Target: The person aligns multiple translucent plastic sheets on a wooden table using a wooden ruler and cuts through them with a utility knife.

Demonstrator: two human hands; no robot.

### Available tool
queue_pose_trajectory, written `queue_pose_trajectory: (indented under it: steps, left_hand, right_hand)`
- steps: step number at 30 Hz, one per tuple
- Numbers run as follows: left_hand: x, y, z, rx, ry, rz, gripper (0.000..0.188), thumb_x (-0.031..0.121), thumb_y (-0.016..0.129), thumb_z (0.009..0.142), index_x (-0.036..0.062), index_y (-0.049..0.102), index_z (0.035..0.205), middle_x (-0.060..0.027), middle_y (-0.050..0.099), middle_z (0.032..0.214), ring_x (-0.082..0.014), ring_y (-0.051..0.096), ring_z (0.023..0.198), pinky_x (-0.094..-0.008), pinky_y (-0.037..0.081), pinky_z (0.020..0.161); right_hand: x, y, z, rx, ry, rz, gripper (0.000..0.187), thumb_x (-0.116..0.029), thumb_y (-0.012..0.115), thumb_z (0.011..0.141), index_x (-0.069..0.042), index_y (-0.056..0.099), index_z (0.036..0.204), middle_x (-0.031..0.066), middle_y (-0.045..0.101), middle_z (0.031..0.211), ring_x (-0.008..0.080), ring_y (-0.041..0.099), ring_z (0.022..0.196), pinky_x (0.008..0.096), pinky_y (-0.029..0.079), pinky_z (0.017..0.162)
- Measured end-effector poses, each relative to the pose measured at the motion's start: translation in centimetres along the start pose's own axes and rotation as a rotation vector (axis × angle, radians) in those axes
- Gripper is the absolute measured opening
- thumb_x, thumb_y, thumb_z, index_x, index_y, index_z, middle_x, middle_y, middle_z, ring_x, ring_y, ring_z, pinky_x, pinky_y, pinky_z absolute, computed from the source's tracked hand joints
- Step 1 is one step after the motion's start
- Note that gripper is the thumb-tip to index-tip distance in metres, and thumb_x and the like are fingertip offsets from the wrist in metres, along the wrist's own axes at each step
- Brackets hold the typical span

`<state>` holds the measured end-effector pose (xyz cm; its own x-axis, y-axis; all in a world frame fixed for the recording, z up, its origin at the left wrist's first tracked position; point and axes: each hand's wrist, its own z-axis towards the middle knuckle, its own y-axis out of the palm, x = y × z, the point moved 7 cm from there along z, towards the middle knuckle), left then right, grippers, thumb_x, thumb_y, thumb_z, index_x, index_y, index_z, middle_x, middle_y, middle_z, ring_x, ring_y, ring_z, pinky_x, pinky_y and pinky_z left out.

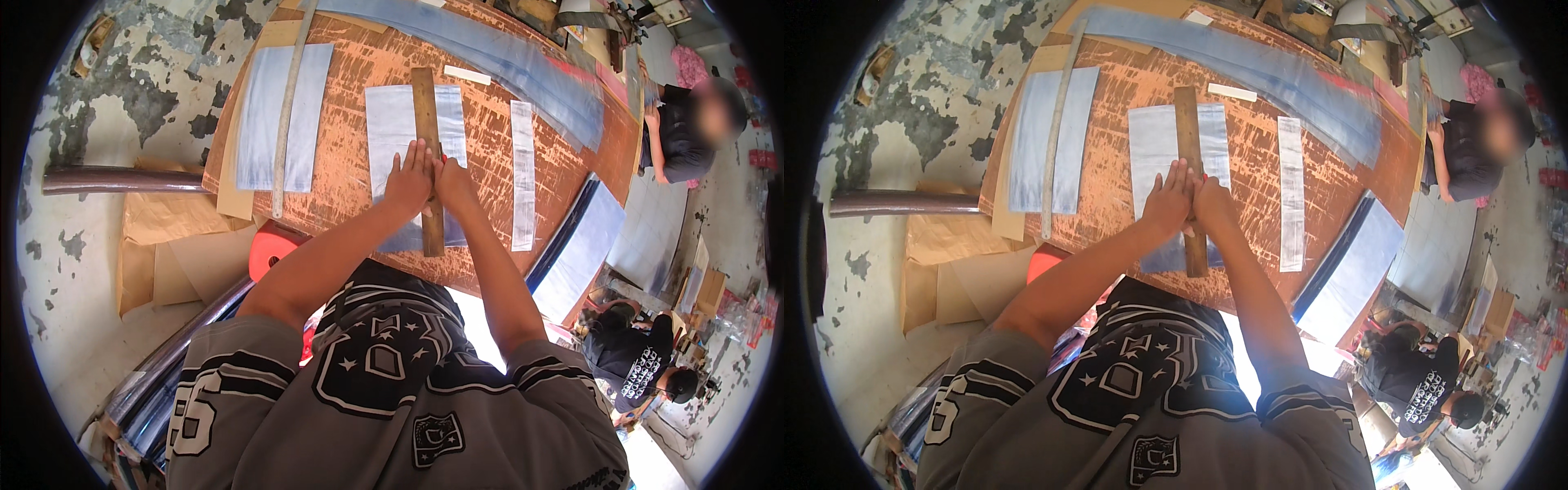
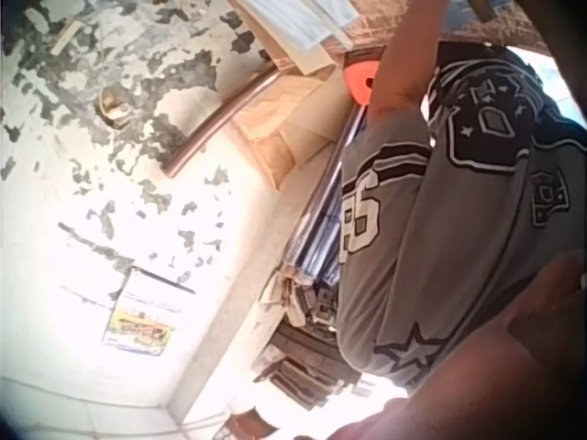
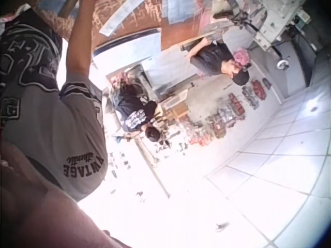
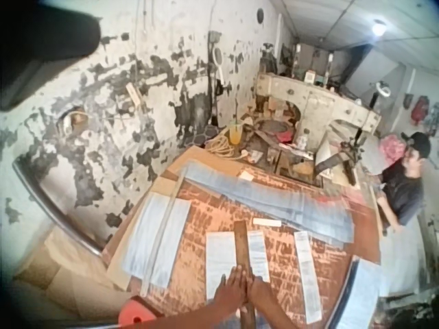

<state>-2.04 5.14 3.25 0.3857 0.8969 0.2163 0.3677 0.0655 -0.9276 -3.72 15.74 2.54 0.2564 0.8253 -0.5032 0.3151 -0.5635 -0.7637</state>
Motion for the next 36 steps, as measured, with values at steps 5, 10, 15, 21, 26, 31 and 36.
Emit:
queue_pose_trajectory:
  steps: [5,10,15,21,26,31,36]
  left_hand:
    - [-0.2,0.3,0.0,-0.012,-0.018,-0.015,0.128,0.040,0.093,0.061,-0.0074,0.021,0.156,-0.0272,0.012,0.165,-0.0370,0.014,0.155,-0.0541,0.028,0.120]
    - [-0.2,0.7,0.3,-0.011,-0.023,0.016,0.130,0.041,0.093,0.061,-0.0082,0.019,0.155,-0.0281,0.012,0.165,-0.0379,0.014,0.155,-0.0547,0.028,0.120]
    - [0.0,0.8,0.4,-0.019,-0.011,0.076,0.130,0.046,0.092,0.062,-0.0096,0.019,0.154,-0.0308,0.014,0.163,-0.0397,0.015,0.154,-0.0548,0.031,0.119]
    - [-0.3,1.2,0.3,0.013,0.003,0.052,0.134,0.049,0.091,0.060,-0.0099,0.017,0.155,-0.0317,0.012,0.163,-0.0403,0.015,0.154,-0.0546,0.031,0.119]
    - [-0.1,0.9,0.5,-0.043,-0.007,0.062,0.135,0.048,0.092,0.059,-0.0097,0.016,0.155,-0.0312,0.010,0.164,-0.0405,0.013,0.154,-0.0542,0.031,0.120]
    - [-0.1,0.5,0.5,-0.057,-0.018,0.060,0.134,0.046,0.092,0.060,-0.0098,0.015,0.155,-0.0308,0.010,0.164,-0.0405,0.012,0.154,-0.0544,0.030,0.120]
    - [-0.1,0.8,0.4,-0.064,-0.012,0.052,0.134,0.047,0.092,0.061,-0.0101,0.015,0.155,-0.0309,0.009,0.164,-0.0406,0.011,0.154,-0.0545,0.029,0.120]
  right_hand:
    - [0.6,0.4,-4.0,-0.012,-0.030,0.057,0.049,-0.037,0.043,0.106,0.010,0.057,0.104,0.0377,0.066,0.092,0.0546,0.064,0.092,0.0575,0.051,0.081]
    - [1.7,1.2,-7.0,-0.051,0.045,0.025,0.043,-0.035,0.044,0.105,0.006,0.056,0.107,0.0346,0.067,0.091,0.0523,0.066,0.089,0.0574,0.052,0.079]
    - [3.1,1.8,-10.2,-0.020,0.029,0.029,0.041,-0.034,0.045,0.105,0.005,0.056,0.111,0.0337,0.068,0.095,0.0525,0.066,0.090,0.0580,0.051,0.080]
    - [4.6,3.1,-13.1,-0.001,0.039,0.038,0.038,-0.034,0.046,0.105,0.003,0.055,0.108,0.0323,0.067,0.092,0.0511,0.066,0.087,0.0582,0.052,0.077]
    - [5.7,4.2,-14.7,-0.015,0.075,0.019,0.037,-0.034,0.047,0.105,0.003,0.053,0.106,0.0307,0.067,0.087,0.0505,0.066,0.084,0.0589,0.051,0.074]
    - [5.7,3.8,-16.5,0.003,0.047,0.068,0.039,-0.034,0.045,0.106,0.004,0.052,0.109,0.0351,0.065,0.084,0.0555,0.063,0.083,0.0625,0.047,0.072]
    - [6.5,4.2,-18.4,0.016,0.028,0.037,0.035,-0.033,0.048,0.105,0.001,0.052,0.107,0.0310,0.066,0.084,0.0518,0.065,0.082,0.0606,0.049,0.072]
